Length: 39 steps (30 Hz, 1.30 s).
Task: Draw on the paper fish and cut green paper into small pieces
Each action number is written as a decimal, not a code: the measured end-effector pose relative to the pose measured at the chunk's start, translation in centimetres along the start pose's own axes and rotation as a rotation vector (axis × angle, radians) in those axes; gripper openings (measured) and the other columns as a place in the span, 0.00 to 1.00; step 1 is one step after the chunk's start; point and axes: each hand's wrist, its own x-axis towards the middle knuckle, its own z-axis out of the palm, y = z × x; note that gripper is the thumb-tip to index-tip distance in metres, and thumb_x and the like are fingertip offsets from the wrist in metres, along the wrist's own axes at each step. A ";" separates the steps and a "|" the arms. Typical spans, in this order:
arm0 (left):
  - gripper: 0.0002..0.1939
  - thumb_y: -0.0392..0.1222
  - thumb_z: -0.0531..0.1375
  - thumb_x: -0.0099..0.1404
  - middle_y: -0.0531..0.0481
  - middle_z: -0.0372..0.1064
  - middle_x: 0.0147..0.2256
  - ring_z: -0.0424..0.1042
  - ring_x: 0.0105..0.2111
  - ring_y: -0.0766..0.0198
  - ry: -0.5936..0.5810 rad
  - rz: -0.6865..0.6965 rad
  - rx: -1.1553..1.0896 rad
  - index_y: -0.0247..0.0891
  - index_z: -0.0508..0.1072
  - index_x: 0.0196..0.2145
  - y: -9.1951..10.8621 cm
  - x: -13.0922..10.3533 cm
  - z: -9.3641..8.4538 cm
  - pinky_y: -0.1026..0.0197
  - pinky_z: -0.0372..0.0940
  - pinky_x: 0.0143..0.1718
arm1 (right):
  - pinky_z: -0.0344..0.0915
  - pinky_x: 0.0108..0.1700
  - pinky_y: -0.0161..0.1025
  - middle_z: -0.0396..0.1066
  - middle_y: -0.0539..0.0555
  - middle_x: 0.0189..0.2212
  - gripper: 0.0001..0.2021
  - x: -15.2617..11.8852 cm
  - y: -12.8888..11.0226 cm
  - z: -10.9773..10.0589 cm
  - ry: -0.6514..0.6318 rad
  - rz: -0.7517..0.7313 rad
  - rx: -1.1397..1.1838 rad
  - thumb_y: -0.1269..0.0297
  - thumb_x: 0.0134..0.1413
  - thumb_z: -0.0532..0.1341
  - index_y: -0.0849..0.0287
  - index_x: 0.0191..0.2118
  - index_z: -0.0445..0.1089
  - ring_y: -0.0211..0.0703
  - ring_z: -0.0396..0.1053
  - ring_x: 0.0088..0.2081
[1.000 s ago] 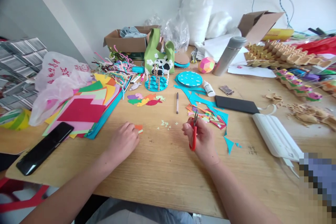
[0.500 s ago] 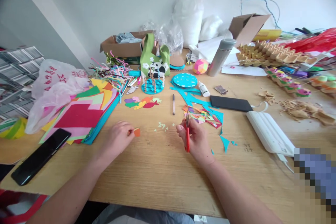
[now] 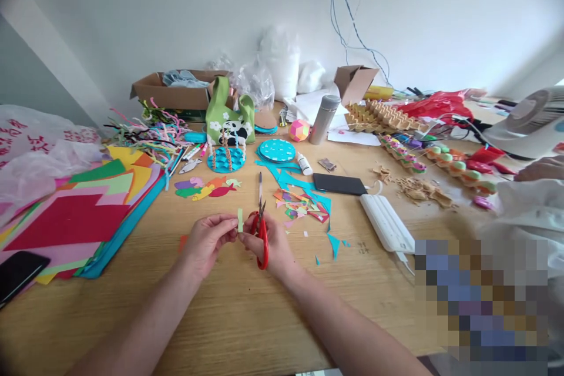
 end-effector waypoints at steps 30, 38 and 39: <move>0.14 0.40 0.72 0.44 0.44 0.78 0.29 0.77 0.31 0.59 -0.077 0.013 -0.135 0.33 0.73 0.26 -0.7 -0.4 -0.4 0.56 0.70 0.40 | 0.56 0.18 0.30 0.66 0.49 0.18 0.26 -1.5 -0.2 -1.5 -0.203 0.160 -0.228 0.37 0.54 0.55 0.59 0.27 0.60 0.33 0.62 0.17; 0.14 0.39 0.71 0.45 0.43 0.78 0.28 0.77 0.28 0.59 -0.059 0.010 -0.133 0.32 0.72 0.28 -1.1 -0.3 -0.6 0.58 0.71 0.36 | 0.55 0.17 0.30 0.64 0.48 0.16 0.27 -1.5 0.8 -1.5 -0.238 0.138 -0.394 0.35 0.51 0.56 0.58 0.26 0.59 0.35 0.63 0.17; 0.14 0.39 0.71 0.46 0.43 0.78 0.28 0.77 0.28 0.59 -0.060 0.008 -0.127 0.32 0.72 0.28 -1.1 -0.3 -0.6 0.58 0.71 0.36 | 0.55 0.17 0.30 0.64 0.48 0.16 0.27 -1.5 0.8 -1.5 -0.241 0.146 -0.398 0.34 0.50 0.56 0.58 0.26 0.59 0.35 0.63 0.16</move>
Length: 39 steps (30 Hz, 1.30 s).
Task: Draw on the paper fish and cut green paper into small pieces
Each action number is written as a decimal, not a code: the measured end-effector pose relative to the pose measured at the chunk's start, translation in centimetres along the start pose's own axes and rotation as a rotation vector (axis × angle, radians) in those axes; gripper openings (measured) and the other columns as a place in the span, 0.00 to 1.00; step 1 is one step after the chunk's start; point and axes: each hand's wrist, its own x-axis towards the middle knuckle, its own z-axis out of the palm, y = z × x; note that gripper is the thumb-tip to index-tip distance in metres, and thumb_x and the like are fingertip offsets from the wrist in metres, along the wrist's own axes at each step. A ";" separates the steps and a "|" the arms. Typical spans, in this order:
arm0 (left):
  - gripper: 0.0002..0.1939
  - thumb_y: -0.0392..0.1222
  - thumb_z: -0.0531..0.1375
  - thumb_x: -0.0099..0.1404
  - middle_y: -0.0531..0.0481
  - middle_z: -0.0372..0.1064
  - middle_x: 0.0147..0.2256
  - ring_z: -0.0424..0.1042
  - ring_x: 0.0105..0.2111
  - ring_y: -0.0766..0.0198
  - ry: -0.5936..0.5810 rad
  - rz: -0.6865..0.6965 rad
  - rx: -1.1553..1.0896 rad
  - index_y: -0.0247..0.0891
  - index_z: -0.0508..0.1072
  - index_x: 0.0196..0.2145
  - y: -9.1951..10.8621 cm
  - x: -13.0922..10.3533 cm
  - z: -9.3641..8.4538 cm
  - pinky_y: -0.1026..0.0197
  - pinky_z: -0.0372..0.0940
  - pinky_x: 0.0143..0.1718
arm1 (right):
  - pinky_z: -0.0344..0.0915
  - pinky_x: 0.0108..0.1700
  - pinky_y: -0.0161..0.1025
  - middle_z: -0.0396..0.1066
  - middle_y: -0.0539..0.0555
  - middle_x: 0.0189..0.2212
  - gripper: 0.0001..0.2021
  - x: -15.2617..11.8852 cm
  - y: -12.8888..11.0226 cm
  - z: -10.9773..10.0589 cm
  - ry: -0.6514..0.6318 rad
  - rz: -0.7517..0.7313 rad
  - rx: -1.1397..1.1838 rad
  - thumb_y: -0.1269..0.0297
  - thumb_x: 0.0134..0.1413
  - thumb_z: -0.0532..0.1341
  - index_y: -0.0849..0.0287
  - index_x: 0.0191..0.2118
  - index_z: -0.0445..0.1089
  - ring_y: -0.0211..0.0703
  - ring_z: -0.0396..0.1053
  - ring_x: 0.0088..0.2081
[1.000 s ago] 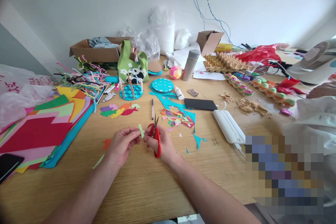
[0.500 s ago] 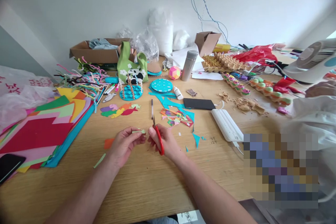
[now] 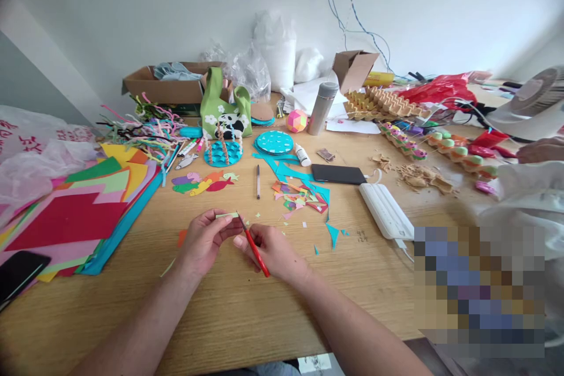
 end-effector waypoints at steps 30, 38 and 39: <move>0.14 0.39 0.71 0.45 0.44 0.77 0.28 0.76 0.28 0.60 -0.016 0.002 0.004 0.32 0.72 0.27 0.2 0.0 -0.1 0.59 0.71 0.34 | 0.52 0.14 0.29 0.61 0.45 0.15 0.28 0.0 -0.1 -0.1 -0.022 0.057 0.067 0.33 0.46 0.58 0.57 0.25 0.57 0.32 0.60 0.13; 0.13 0.39 0.70 0.45 0.44 0.77 0.27 0.76 0.28 0.60 -0.023 0.006 0.007 0.32 0.72 0.27 0.2 0.0 -0.1 0.59 0.71 0.34 | 0.52 0.14 0.28 0.61 0.44 0.14 0.26 -0.1 0.0 -0.1 -0.012 0.043 0.055 0.37 0.48 0.61 0.58 0.25 0.57 0.32 0.60 0.13; 0.13 0.39 0.70 0.45 0.44 0.77 0.27 0.76 0.28 0.60 -0.023 0.006 0.007 0.32 0.73 0.27 0.2 0.0 -0.1 0.59 0.71 0.34 | 0.51 0.14 0.28 0.61 0.44 0.14 0.26 -0.1 0.0 0.0 -0.008 0.047 0.054 0.37 0.48 0.61 0.57 0.25 0.57 0.32 0.60 0.13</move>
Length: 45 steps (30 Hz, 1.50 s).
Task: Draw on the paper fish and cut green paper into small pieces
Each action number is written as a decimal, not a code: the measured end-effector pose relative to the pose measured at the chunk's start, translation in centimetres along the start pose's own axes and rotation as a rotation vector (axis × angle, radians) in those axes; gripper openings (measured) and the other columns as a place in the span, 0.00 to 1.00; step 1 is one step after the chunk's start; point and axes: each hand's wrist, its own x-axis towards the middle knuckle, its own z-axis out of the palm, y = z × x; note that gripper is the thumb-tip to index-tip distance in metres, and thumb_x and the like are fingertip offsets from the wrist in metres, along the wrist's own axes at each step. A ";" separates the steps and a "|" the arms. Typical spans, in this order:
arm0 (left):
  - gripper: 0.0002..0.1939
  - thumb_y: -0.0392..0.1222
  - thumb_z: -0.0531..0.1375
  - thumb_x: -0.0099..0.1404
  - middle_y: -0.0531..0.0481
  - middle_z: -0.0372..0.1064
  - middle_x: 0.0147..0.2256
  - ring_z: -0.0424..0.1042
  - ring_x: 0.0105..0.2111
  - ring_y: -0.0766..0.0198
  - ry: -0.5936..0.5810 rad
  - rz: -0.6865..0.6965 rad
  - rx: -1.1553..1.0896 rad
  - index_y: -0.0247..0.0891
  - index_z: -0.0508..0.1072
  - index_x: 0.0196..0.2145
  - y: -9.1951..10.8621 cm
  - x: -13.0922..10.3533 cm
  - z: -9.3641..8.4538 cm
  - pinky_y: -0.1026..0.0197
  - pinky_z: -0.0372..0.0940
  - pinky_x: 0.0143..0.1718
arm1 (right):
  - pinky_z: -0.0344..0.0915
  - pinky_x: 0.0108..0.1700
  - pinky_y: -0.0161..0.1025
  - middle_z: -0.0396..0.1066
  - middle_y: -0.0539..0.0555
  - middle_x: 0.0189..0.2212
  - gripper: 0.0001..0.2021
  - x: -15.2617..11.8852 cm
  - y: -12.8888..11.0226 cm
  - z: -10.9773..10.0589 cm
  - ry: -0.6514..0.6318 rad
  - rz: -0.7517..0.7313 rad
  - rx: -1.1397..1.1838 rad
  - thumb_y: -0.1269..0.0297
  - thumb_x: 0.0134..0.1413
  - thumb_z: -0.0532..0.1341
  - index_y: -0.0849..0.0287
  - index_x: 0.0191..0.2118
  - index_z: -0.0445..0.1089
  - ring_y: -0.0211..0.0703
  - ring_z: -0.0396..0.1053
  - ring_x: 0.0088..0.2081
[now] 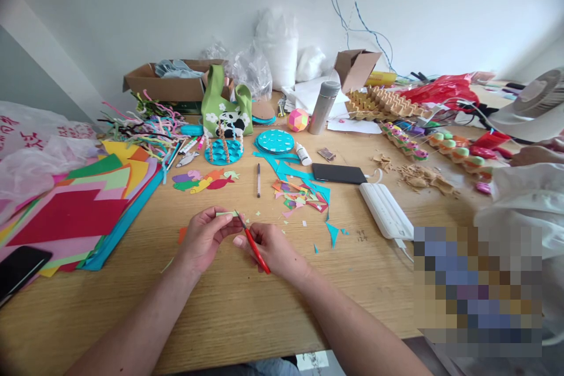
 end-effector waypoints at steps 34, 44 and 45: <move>0.13 0.39 0.71 0.44 0.42 0.76 0.25 0.76 0.26 0.60 -0.278 -0.222 0.122 0.32 0.72 0.24 -1.4 1.9 4.6 0.59 0.70 0.32 | 0.49 0.12 0.30 0.60 0.44 0.10 0.26 -4.2 1.6 -0.7 0.320 0.158 0.207 0.37 0.44 0.63 0.56 0.22 0.57 0.32 0.55 0.10; 0.14 0.38 0.72 0.43 0.45 0.76 0.28 0.74 0.26 0.64 -0.116 -0.151 0.085 0.33 0.73 0.26 -1.0 1.7 2.6 0.61 0.69 0.32 | 0.49 0.14 0.28 0.66 0.53 0.21 0.30 -3.0 0.2 -2.5 0.382 0.238 0.893 0.32 0.52 0.51 0.59 0.26 0.64 0.36 0.63 0.20; 0.14 0.38 0.72 0.43 0.44 0.77 0.29 0.74 0.26 0.64 -0.102 -0.143 0.067 0.33 0.73 0.26 -0.8 1.5 1.9 0.61 0.69 0.32 | 0.49 0.14 0.27 0.66 0.53 0.21 0.30 -2.9 0.0 -2.7 0.347 0.256 0.950 0.33 0.52 0.52 0.60 0.26 0.64 0.35 0.64 0.21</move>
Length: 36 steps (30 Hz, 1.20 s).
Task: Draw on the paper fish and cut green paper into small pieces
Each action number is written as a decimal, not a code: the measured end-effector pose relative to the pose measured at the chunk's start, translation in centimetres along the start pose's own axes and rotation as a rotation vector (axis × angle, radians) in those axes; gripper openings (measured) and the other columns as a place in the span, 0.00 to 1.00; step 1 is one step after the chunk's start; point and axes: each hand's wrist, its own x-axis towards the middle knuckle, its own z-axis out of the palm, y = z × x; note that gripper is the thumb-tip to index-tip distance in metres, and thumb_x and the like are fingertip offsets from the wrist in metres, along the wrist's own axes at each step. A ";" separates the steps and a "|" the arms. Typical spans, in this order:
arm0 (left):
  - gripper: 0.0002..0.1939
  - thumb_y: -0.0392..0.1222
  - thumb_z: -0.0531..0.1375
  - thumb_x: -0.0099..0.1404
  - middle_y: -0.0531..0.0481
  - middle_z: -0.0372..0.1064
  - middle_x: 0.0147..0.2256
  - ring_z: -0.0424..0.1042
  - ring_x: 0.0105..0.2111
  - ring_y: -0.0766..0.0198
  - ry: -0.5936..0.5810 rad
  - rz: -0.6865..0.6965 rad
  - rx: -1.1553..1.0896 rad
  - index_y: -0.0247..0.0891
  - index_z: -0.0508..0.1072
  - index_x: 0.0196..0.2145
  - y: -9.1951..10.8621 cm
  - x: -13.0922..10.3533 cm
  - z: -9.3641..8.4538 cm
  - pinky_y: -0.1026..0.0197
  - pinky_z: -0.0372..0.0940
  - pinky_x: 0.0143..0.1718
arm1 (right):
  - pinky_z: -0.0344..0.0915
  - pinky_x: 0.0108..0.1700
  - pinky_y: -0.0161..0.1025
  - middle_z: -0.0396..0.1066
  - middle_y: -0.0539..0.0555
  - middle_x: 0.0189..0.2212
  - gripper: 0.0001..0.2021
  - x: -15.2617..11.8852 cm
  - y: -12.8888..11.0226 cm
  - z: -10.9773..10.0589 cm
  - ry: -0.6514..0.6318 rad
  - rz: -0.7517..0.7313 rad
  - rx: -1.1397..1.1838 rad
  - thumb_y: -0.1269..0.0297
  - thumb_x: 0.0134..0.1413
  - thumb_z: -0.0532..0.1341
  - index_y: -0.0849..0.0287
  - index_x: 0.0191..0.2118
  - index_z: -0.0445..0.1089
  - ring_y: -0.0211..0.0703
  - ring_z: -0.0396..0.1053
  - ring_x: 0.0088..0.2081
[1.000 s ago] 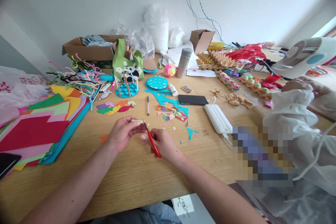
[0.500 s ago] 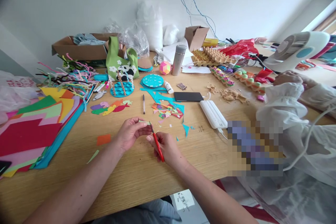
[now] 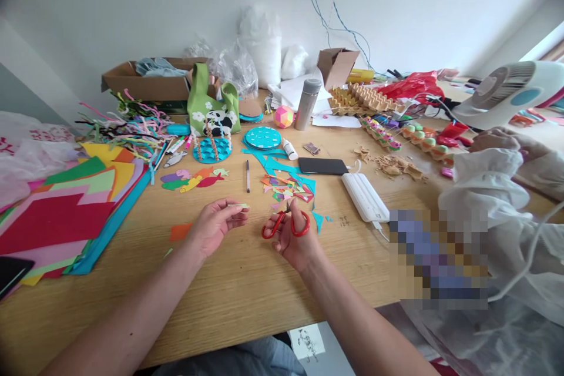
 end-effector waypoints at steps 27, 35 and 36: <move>0.12 0.41 0.71 0.46 0.50 0.73 0.27 0.69 0.24 0.69 0.082 0.059 -0.002 0.34 0.76 0.27 0.6 -2.4 -3.8 0.65 0.64 0.29 | 0.59 0.22 0.32 0.67 0.48 0.23 0.13 3.9 1.2 6.8 -0.157 -0.394 -0.602 0.60 0.40 0.65 0.59 0.29 0.62 0.34 0.62 0.21; 0.07 0.42 0.66 0.52 0.53 0.68 0.21 0.66 0.22 0.68 0.115 0.210 0.390 0.35 0.74 0.25 0.9 -2.4 -4.2 0.65 0.62 0.26 | 0.55 0.21 0.31 0.61 0.45 0.20 0.09 3.4 1.1 6.7 -0.176 -0.331 -0.739 0.65 0.41 0.62 0.58 0.30 0.61 0.33 0.59 0.21; 0.07 0.42 0.66 0.52 0.53 0.68 0.22 0.65 0.22 0.68 0.108 0.213 0.415 0.35 0.74 0.25 0.9 -2.4 -4.3 0.65 0.61 0.25 | 0.55 0.21 0.31 0.61 0.44 0.20 0.09 3.4 1.1 6.7 -0.179 -0.332 -0.746 0.66 0.41 0.62 0.58 0.30 0.61 0.33 0.59 0.21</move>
